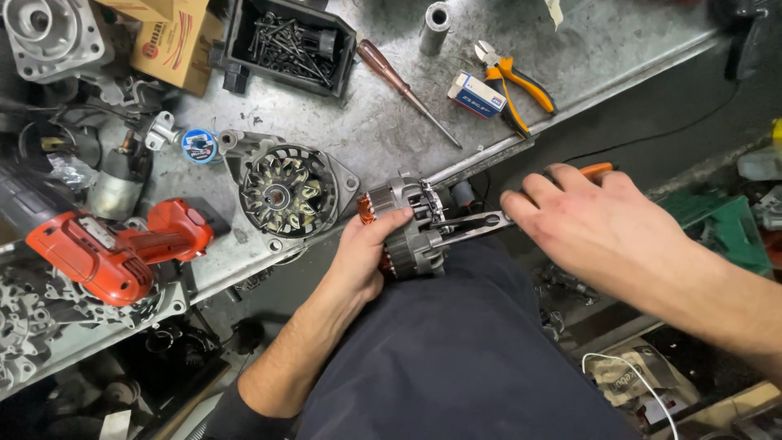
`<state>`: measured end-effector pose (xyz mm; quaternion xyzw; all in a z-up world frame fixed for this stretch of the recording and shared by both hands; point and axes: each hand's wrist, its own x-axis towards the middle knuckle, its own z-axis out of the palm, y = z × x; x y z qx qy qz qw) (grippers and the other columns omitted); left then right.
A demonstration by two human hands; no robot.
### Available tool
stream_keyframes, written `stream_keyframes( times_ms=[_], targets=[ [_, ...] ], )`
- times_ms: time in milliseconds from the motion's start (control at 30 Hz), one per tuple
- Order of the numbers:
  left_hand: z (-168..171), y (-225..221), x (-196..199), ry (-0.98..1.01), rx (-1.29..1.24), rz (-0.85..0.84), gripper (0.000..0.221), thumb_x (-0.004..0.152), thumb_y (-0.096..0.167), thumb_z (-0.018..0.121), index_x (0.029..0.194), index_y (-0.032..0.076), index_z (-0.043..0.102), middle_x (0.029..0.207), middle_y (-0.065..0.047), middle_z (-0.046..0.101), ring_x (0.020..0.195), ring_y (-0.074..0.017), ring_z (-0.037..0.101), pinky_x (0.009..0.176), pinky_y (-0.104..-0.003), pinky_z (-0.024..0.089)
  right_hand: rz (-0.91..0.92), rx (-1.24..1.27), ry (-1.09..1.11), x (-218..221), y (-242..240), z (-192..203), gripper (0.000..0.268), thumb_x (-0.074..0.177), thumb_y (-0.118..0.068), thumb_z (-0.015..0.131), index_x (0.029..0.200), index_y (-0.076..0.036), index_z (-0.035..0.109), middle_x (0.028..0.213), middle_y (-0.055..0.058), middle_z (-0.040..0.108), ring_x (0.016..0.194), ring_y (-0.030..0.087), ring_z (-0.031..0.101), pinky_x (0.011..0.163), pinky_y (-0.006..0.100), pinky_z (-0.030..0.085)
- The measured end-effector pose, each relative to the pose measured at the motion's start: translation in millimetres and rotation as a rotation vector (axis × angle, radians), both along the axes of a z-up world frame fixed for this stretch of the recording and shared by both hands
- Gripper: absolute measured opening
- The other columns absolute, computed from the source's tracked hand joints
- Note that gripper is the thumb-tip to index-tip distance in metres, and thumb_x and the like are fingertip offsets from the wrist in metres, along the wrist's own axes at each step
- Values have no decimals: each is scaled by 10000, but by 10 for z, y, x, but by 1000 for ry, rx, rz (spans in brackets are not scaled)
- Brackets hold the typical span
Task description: The recorder is disassembling and reassembling an automotive alternator at a workbench, using various tools.
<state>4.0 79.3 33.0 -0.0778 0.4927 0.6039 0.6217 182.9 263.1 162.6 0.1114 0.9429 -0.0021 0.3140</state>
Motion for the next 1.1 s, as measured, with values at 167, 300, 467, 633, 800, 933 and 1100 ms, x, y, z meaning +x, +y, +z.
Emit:
stream_keyframes(
  times_ms=[167,300,467,633,800,933,1100],
  targets=[
    [37,83,-72,-22,11,-47,261,915,100,692,1156,2,666,1019,-103,735,864,-221,735,764,-411,638,22,16,62,82,47,-85,558,823,-177,638,1369,-115,540,1211,40,634,1123,241,642,736,390,592],
    [75,116,-57,-9,12,-62,254,931,119,693,1158,9,660,1017,-98,733,862,-209,733,755,-400,637,-4,-1,85,94,-16,-85,534,804,-146,635,1328,-90,545,1179,56,634,1130,263,638,739,410,598],
    [51,107,-28,3,55,-79,242,954,122,688,1162,0,669,1036,-90,738,881,-195,735,778,-385,624,-155,-124,-18,159,-114,-158,512,714,-117,676,1202,-61,531,1116,111,614,1072,321,653,786,405,609],
    [-65,68,24,79,82,-50,242,962,103,696,1180,3,665,1062,-92,740,909,-182,724,809,-372,615,-339,-282,-39,163,-312,-100,484,731,-35,628,1201,-45,516,1029,158,606,1017,367,643,902,443,542],
    [-1,103,-20,95,73,-48,259,945,108,700,1183,13,665,1069,-84,744,921,-173,724,807,-374,618,-499,-451,194,351,-101,-159,552,734,-26,630,1276,-15,524,1156,211,635,1063,404,636,900,449,531],
    [99,100,-90,-13,69,-14,254,943,115,684,1171,8,658,1039,-95,743,892,-213,737,780,-399,629,-606,-280,388,354,176,-376,568,763,-56,606,1314,33,499,1177,286,643,1082,463,620,904,507,503],
    [206,19,-74,-29,10,33,266,935,119,672,1178,12,666,1018,-101,745,871,-223,740,753,-408,632,-817,-45,356,451,912,-1356,407,852,-84,580,1254,-23,570,1160,289,677,1106,496,635,952,578,507]
  ],
)
